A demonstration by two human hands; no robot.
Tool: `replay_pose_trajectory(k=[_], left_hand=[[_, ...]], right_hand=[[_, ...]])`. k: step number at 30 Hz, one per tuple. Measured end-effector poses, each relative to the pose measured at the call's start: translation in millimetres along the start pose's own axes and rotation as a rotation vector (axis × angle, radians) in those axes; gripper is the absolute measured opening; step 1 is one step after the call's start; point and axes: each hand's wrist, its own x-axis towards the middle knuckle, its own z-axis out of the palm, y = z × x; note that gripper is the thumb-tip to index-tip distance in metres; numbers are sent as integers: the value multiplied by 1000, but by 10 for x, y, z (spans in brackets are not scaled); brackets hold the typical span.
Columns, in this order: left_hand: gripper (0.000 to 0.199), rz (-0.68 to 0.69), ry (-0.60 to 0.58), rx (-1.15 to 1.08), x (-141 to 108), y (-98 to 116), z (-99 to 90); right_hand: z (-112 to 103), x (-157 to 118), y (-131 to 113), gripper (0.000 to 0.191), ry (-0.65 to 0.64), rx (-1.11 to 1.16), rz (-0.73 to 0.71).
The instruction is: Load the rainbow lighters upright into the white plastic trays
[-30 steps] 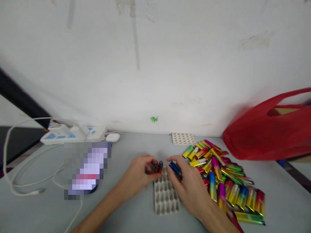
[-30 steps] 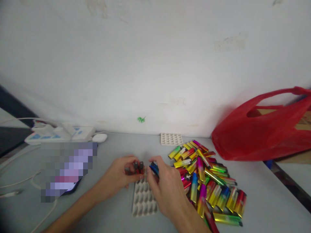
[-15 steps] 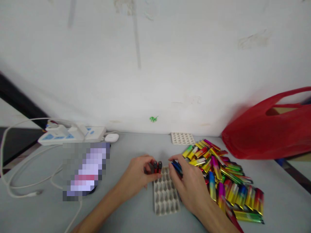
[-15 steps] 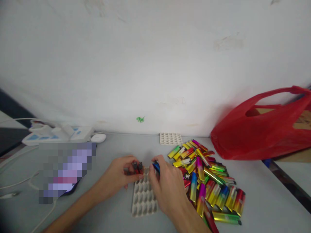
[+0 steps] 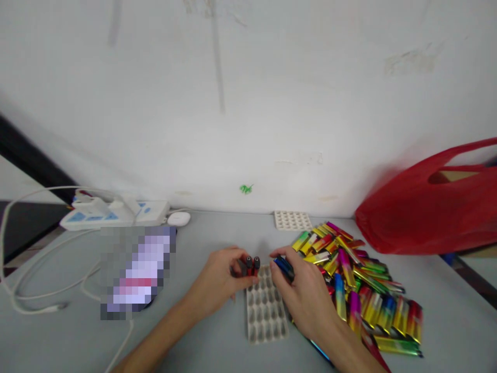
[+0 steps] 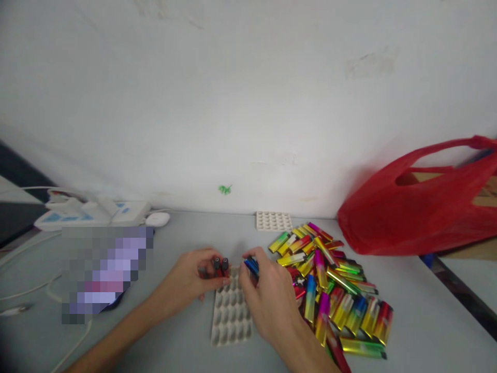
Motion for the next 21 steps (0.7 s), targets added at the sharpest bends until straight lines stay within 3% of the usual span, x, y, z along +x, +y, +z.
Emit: replay_pose_trajectory(k=[8,13,19,21], left_hand=[[31,1,-12,-7,-7,20,-6],[31,0,-12,1,-14,39,-10],[32,-3,-10,1,-10,18,-9],[31,9,-12,5,-6,6,-9]], right_hand=[[13,-6,0,29,40,67,-28],[-53,4,-113,38,-89,313,10],[-62,1,-103,67,-274,883,338],[-79,9,-97,70,-339,1029,383]])
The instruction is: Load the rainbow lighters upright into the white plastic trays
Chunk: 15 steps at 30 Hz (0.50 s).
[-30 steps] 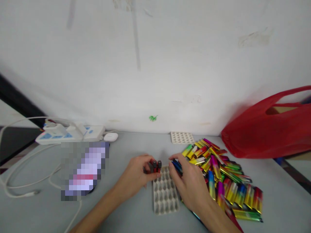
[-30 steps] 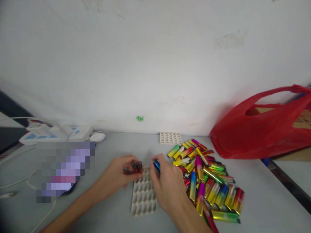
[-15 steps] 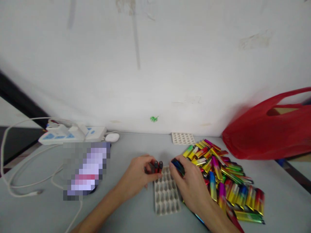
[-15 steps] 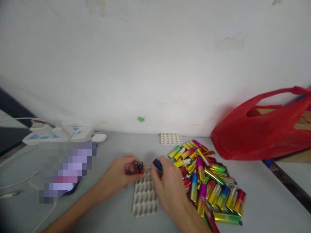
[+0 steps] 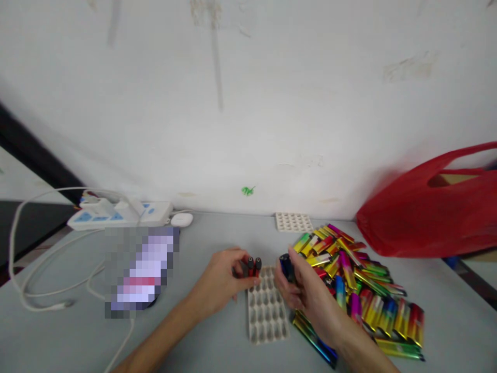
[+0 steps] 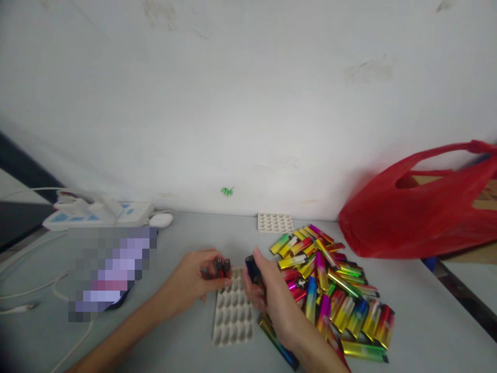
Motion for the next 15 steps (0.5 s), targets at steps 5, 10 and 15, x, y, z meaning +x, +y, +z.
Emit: replay_pose_trajectory(k=[5,10,15], left_hand=[[32,-21,-3,-21,-4,8,1],[32,-9,3,-6,-7,24,-6],[30,-21,-5,-4,-7,22,-9]], right_hand=[[6,-6,-90,71,-136,171,99],[11,-7,-79,71,-134,253,260],[-10,18,-29,71,-184,266,333]])
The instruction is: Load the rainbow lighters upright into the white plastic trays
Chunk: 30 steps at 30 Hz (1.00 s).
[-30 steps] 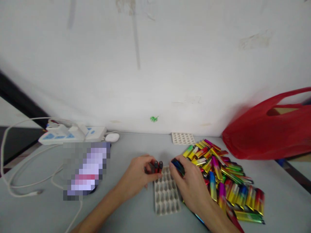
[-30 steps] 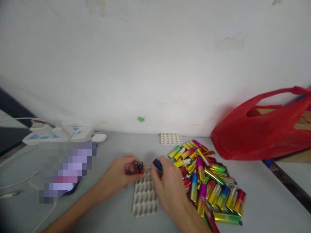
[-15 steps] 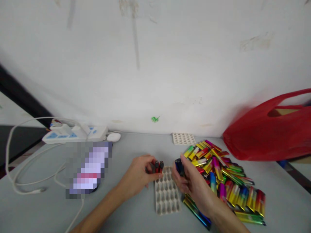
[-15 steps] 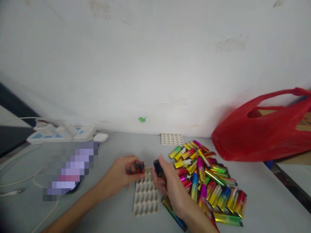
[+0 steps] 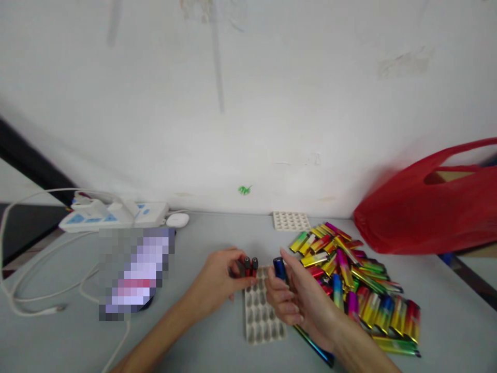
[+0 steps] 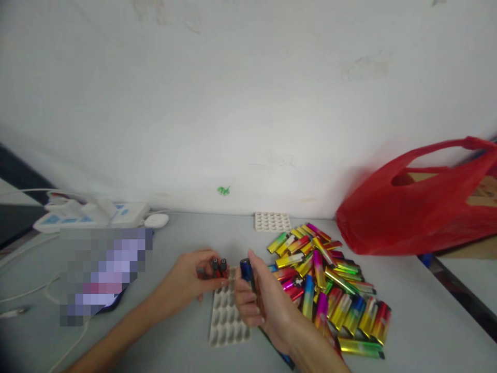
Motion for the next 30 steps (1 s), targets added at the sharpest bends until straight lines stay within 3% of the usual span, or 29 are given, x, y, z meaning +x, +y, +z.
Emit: replay_pose_trajectory(k=[4,9,21,30], left_hand=[[31,4,2,-8,0,-2,3],[31,13,-2,-13,11,-26,3],[30,5,-3,0,-2,9,0],[32,19,0,4,9,-9,-5]], right_hand=[[-30,14,30,64,-40,-32,-32],[22,-7,83,55,7,-74,-95],[76,-7,52,79,35,-16,-33],[47,2,56,69,-3,9,-40]])
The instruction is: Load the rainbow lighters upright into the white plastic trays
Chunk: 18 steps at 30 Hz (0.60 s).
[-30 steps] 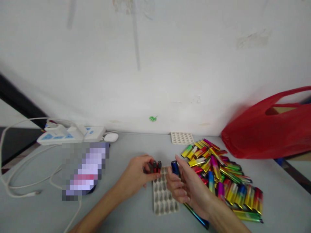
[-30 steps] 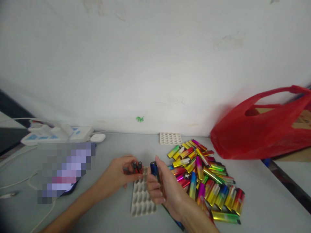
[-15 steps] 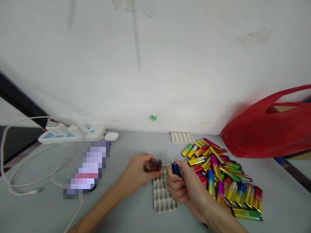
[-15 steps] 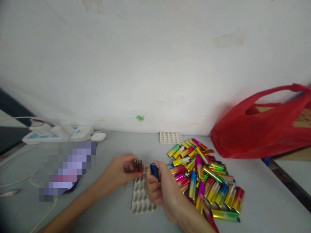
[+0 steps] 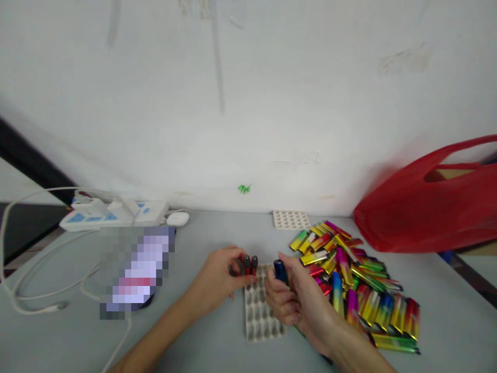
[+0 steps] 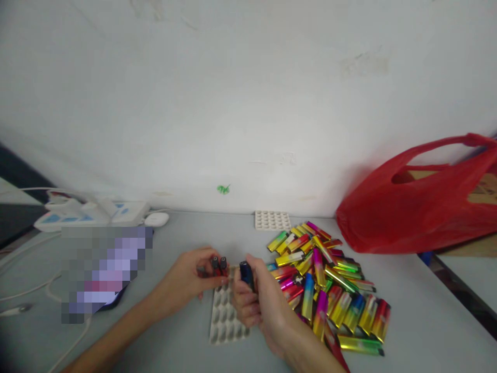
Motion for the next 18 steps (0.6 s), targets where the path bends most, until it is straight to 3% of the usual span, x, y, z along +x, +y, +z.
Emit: replay_pose_trajectory(k=[12,18], left_hand=[[31,16,-2,1,5,-20,-3],[32,-7,-6,1,6,-11,1]], right_hand=[[5,-3,80,57,115,-73,-44],[-6,3,68,65,93,-47,-40]])
